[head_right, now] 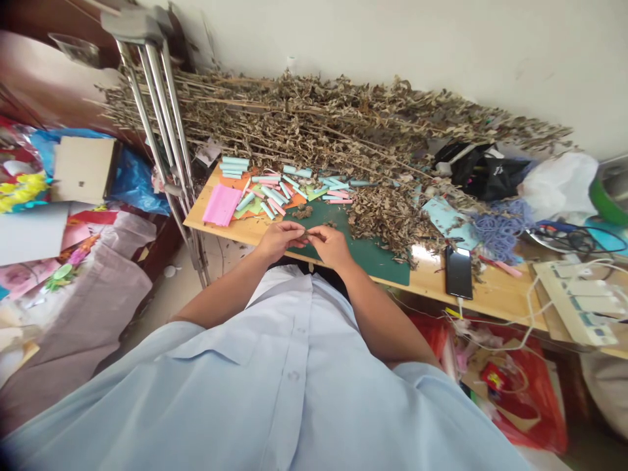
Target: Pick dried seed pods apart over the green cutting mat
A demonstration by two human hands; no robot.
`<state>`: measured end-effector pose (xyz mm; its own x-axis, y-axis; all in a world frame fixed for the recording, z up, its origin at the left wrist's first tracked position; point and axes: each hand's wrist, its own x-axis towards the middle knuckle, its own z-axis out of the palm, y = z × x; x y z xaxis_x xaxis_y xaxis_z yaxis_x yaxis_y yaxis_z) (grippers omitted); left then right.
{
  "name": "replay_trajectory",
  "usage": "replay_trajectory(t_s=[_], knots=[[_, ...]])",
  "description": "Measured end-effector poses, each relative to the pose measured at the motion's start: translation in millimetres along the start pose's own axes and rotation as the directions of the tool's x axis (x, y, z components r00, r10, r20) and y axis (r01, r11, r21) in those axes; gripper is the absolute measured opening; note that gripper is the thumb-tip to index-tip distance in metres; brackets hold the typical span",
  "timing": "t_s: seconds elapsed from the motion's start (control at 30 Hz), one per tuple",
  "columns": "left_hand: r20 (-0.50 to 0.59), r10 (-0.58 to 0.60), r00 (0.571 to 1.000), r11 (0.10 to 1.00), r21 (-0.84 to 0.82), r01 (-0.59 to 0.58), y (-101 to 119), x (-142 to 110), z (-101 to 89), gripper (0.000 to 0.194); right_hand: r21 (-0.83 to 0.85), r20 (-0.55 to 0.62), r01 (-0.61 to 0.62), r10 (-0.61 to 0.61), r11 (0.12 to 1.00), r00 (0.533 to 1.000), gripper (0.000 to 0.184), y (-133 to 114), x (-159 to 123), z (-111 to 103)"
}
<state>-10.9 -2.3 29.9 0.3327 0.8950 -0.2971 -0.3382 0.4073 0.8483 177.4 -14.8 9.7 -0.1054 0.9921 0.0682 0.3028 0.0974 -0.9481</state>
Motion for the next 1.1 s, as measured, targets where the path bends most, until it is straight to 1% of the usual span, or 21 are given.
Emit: replay_trajectory(t_s=[0.07,0.17,0.3,0.37,0.4,0.5,0.57,0.63,0.7,0.87,1.0,1.1], knots=[[-0.017,-0.001,1.000,1.000,0.021,0.001,-0.6,-0.1,0.9,0.038,0.028,0.010,-0.017,0.017,0.999,1.000,0.023,0.7,-1.1,0.7],[-0.035,-0.005,0.999,0.999,0.036,0.006,-1.8,1.0,1.2,0.036,0.019,0.012,-0.027,0.026,0.999,1.000,0.023,0.7,-2.6,0.7],[-0.074,0.006,0.997,0.999,0.035,-0.004,-3.7,3.5,0.8,0.035,-0.006,0.016,0.001,-0.001,1.000,1.000,0.028,-1.3,-4.7,0.5],[-0.081,0.007,0.997,0.999,0.037,-0.004,-4.2,4.2,0.9,0.034,-0.028,0.015,0.045,-0.045,0.999,0.999,0.032,-3.3,-5.3,0.3],[-0.080,0.007,0.997,0.999,0.037,-0.004,-4.2,4.2,1.0,0.034,-0.058,0.009,0.082,-0.082,0.995,0.997,0.032,-4.8,-5.6,0.0],[-0.068,0.003,0.998,1.000,0.031,-0.001,-3.3,2.7,1.7,0.036,-0.189,-0.005,0.203,-0.207,0.961,0.978,0.020,-10.7,-6.2,-1.2],[-0.055,0.000,0.998,1.000,0.026,0.001,-2.3,0.9,2.4,0.037,-0.243,-0.008,0.232,-0.241,0.942,0.970,0.018,-14.7,-6.7,-1.7],[-0.041,0.001,0.999,1.000,0.023,0.000,-1.4,-0.7,3.1,0.038,-0.247,-0.022,0.204,-0.216,0.947,0.976,0.018,-16.9,-7.5,-1.2],[-0.033,0.007,0.999,1.000,0.026,-0.006,-1.1,-1.5,3.5,0.039,-0.214,-0.044,0.148,-0.160,0.966,0.986,0.017,-16.4,-8.1,0.4],[-0.028,0.011,1.000,1.000,0.024,-0.011,-3.0,0.5,2.2,0.036,-0.022,-0.038,0.010,-0.010,1.000,0.999,0.019,-11.3,-8.2,5.9],[-0.008,0.018,1.000,1.000,0.006,-0.018,-4.8,2.6,0.2,0.032,0.112,-0.040,-0.086,0.091,0.990,0.995,0.021,-14.1,-7.4,7.8],[-0.021,0.017,1.000,1.000,0.013,-0.017,-4.1,2.9,-0.5,0.028,0.198,-0.063,-0.136,0.151,0.971,0.986,0.023,-15.7,-6.4,7.4]])
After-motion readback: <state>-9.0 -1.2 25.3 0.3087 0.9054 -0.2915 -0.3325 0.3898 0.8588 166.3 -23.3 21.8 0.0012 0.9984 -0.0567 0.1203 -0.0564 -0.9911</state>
